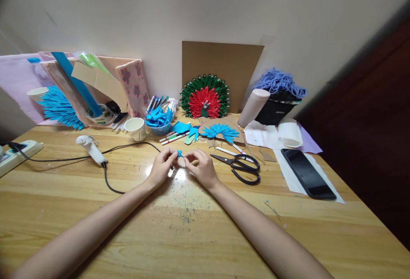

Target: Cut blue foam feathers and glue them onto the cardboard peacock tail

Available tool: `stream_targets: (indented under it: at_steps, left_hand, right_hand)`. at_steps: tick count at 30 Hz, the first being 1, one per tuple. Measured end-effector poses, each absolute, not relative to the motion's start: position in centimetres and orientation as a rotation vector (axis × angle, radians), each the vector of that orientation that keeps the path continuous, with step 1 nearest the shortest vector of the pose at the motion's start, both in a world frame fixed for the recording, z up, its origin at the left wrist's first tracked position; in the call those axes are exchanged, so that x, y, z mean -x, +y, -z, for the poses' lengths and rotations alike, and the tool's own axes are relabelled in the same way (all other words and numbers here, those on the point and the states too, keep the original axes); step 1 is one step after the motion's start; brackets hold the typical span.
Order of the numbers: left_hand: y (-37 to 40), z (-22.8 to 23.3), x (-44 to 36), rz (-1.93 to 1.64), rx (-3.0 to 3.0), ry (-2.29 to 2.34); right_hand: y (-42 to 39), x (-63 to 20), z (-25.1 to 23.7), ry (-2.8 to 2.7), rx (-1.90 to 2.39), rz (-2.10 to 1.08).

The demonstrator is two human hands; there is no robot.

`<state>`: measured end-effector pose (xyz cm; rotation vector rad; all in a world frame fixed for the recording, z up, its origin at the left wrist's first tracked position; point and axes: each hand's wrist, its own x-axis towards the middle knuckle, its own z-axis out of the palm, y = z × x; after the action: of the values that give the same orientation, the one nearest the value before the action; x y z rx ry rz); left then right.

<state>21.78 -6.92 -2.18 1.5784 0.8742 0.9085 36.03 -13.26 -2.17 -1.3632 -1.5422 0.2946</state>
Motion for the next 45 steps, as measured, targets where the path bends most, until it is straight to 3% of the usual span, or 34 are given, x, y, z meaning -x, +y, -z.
stream_targets:
  at_steps: [45]
  left_hand:
    - [-7.08, 1.67, -21.82, -1.017, -1.602, 0.947]
  right_hand:
    - [-12.95, -36.06, 2.22, -1.433, 1.401, -0.429]
